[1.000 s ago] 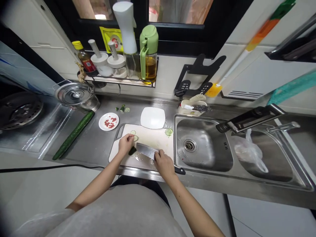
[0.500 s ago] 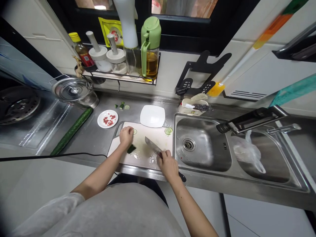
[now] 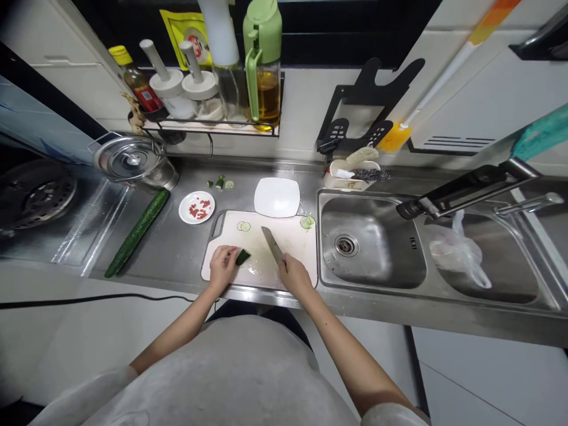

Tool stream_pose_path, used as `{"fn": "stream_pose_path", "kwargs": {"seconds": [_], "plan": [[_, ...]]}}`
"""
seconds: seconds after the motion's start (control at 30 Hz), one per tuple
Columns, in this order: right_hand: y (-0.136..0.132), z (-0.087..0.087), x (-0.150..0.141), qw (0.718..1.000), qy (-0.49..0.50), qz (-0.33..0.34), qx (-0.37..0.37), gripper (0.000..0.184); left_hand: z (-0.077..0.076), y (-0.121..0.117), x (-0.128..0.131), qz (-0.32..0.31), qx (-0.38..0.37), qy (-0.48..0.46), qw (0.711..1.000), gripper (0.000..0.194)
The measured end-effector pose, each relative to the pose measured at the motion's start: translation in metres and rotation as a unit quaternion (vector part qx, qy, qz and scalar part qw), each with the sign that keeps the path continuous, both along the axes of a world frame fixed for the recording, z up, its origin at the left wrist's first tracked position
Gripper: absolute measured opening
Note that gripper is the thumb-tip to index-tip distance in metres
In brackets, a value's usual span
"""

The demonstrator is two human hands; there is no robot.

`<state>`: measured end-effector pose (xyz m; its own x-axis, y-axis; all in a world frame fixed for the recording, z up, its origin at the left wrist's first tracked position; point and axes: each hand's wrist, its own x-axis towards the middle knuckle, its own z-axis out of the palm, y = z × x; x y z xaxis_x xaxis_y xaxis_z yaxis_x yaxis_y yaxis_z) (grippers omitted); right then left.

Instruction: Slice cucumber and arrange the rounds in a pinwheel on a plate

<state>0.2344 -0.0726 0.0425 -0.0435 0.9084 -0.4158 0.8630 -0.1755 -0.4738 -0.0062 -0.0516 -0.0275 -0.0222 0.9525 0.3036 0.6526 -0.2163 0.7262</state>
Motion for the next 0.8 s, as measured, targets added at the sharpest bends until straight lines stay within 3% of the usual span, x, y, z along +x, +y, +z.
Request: {"fn": "stream_pose_path", "kwargs": {"seconds": [0.1,0.23,0.47,0.8], "plan": [[0.001,0.003,-0.007,1.0,0.003,0.022,-0.019,0.019,-0.003,-0.015,0.003,-0.039,0.026,0.014,0.999,0.019],[-0.001,0.011,-0.018,0.997,-0.021,0.068,-0.039,0.022,-0.01,-0.015,0.005,-0.069,0.048,0.05,0.995,0.023],[-0.006,0.024,-0.037,0.98,-0.102,0.159,-0.059,0.024,-0.025,-0.013,0.004,-0.082,0.09,0.06,0.991,0.024],[-0.012,0.03,-0.048,0.968,-0.139,0.2,-0.057,0.022,-0.03,-0.012,0.003,-0.087,0.094,0.069,0.989,0.023]]}}
